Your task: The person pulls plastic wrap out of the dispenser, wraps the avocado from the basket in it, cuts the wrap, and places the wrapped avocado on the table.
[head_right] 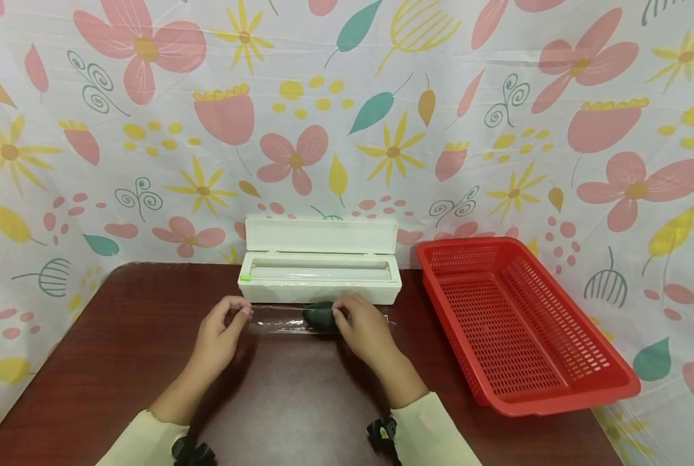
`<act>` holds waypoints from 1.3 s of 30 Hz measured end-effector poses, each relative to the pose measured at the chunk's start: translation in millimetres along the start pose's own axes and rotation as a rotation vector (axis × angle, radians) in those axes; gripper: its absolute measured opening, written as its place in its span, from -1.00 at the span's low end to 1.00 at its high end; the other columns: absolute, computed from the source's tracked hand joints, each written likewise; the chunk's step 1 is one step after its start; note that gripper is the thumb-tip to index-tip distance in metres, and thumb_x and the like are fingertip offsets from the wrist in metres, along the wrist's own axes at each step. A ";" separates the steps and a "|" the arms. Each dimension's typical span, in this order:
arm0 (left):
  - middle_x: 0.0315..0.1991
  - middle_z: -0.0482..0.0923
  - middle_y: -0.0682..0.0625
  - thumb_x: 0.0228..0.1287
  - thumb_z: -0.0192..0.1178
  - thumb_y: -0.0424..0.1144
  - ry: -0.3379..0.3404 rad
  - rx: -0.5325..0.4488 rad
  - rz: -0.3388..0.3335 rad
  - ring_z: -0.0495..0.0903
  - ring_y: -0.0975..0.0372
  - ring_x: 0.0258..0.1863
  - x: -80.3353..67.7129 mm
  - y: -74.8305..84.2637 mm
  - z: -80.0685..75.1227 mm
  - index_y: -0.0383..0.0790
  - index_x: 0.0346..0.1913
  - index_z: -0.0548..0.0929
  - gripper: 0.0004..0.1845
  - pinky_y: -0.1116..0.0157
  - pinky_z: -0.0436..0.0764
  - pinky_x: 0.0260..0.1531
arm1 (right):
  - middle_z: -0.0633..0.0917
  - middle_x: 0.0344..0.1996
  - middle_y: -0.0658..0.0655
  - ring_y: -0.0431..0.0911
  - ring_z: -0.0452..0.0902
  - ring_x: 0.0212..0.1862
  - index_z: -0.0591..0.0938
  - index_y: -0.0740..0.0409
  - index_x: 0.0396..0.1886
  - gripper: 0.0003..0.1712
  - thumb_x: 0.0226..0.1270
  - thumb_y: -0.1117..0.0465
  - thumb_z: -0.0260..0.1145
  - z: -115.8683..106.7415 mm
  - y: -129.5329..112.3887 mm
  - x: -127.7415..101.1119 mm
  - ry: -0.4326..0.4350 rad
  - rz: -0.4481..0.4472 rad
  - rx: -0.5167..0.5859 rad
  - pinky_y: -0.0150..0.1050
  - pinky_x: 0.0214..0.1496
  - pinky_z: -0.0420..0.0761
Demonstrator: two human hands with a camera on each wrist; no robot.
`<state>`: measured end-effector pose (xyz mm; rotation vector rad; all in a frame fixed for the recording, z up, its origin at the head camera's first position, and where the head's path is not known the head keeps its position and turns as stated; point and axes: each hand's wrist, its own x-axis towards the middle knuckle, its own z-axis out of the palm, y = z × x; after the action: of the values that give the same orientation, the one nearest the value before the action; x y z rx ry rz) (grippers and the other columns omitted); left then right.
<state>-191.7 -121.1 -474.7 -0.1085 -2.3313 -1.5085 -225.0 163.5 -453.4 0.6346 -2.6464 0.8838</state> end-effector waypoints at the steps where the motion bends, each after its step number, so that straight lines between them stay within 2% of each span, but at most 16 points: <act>1: -0.19 0.66 0.02 0.45 0.20 -0.27 0.007 -0.003 -0.002 0.56 0.31 -0.17 0.5 -0.4 0.8 -0.24 -0.08 0.65 -0.88 0.40 0.50 -0.08 | 0.72 -0.20 0.05 -0.07 0.62 -0.08 0.70 0.07 -0.23 -0.95 0.36 0.29 0.36 0.8 0.6 1.0 -0.001 0.002 0.003 -0.07 0.02 0.63; 6: -0.18 0.65 0.00 0.47 0.17 -0.26 0.030 -0.013 -0.039 0.56 0.27 -0.19 2.7 -2.8 4.0 -0.25 -0.07 0.64 -0.86 0.37 0.51 -0.11 | 0.73 -0.20 0.06 -0.05 0.63 -0.07 0.69 0.07 -0.20 -0.94 0.38 0.29 0.35 4.5 2.8 5.5 -0.007 0.015 0.008 -0.04 0.06 0.62; 13: -0.13 0.65 -0.06 0.49 0.15 -0.22 0.057 0.005 -0.083 0.56 0.17 -0.10 5.1 -2.6 6.7 -0.26 -0.02 0.63 -0.81 0.16 0.48 0.00 | 0.72 -0.26 0.01 -0.07 0.61 -0.15 0.68 0.04 -0.18 -0.95 0.45 0.23 0.30 9.1 4.1 10.0 -0.032 0.028 0.003 -0.05 -0.02 0.60; 17: -0.08 0.65 -0.09 0.46 0.18 -0.27 0.084 -0.013 -0.077 0.57 0.14 -0.03 5.1 -0.3 9.4 -0.26 0.05 0.63 -0.79 0.21 0.45 0.05 | 0.74 -0.26 0.01 -0.07 0.61 -0.16 0.68 0.03 -0.18 -0.94 0.46 0.22 0.29 11.2 5.5 12.4 -0.038 0.030 0.003 -0.06 -0.03 0.60; 21: 0.05 0.57 -0.13 0.40 0.21 -0.35 0.146 0.003 -0.020 0.51 0.07 0.08 2.7 6.9 12.7 -0.26 0.17 0.59 -0.68 0.24 0.42 0.06 | 0.75 -0.25 0.01 -0.06 0.64 -0.14 0.69 0.03 -0.16 -0.93 0.47 0.21 0.29 13.2 6.8 14.8 -0.036 0.032 -0.002 -0.05 -0.02 0.61; 26: 0.14 0.52 -0.16 0.24 0.27 -0.44 0.216 0.068 0.135 0.42 -0.03 0.18 -4.7 18.1 23.9 -0.26 0.14 0.60 -0.61 0.06 0.37 0.18 | 0.77 -0.19 0.03 -0.04 0.68 -0.05 0.69 0.04 -0.16 -0.93 0.45 0.22 0.30 15.1 5.3 16.7 -0.028 0.051 0.003 -0.04 0.05 0.62; 29: 0.10 0.56 -0.11 0.20 0.29 -0.44 0.169 0.101 0.215 0.44 0.00 0.17 -10.5 23.7 35.2 -0.23 0.07 0.65 -0.65 0.02 0.37 0.21 | 0.77 -0.16 0.05 -0.02 0.68 0.00 0.70 0.06 -0.17 -0.93 0.43 0.23 0.32 17.0 4.9 17.3 -0.024 0.058 0.005 -0.02 0.09 0.61; 32: 0.04 0.61 -0.05 0.21 0.30 -0.41 0.076 0.133 0.272 0.49 0.06 0.13 -14.9 28.9 47.6 -0.17 0.01 0.70 -0.71 0.04 0.43 0.19 | 0.77 -0.15 0.07 -0.01 0.69 0.02 0.70 0.07 -0.17 -0.93 0.43 0.23 0.32 19.4 5.0 18.1 -0.011 0.059 -0.002 -0.02 0.10 0.61; 35: 0.04 0.63 -0.03 0.22 0.31 -0.41 -0.038 0.162 0.319 0.54 0.09 0.12 -17.6 33.3 60.1 -0.16 0.03 0.72 -0.70 0.03 0.52 0.17 | 0.78 -0.13 0.09 0.01 0.69 0.04 0.71 0.07 -0.17 -0.93 0.43 0.23 0.33 21.8 4.7 19.4 0.002 0.062 -0.008 -0.01 0.11 0.62; 39: 0.11 0.62 -0.08 0.24 0.32 -0.41 -0.154 0.225 0.374 0.58 0.06 0.16 -18.4 36.1 75.1 -0.25 0.12 0.70 -0.64 0.04 0.56 0.19 | 0.78 -0.13 0.11 0.02 0.70 0.04 0.72 0.09 -0.17 -0.92 0.41 0.25 0.34 24.7 4.3 21.0 0.013 0.069 -0.015 -0.01 0.12 0.63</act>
<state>-184.6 -36.1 -477.0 -0.5854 -2.4094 -1.0852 -248.3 144.6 -466.5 0.5351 -2.6747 0.8826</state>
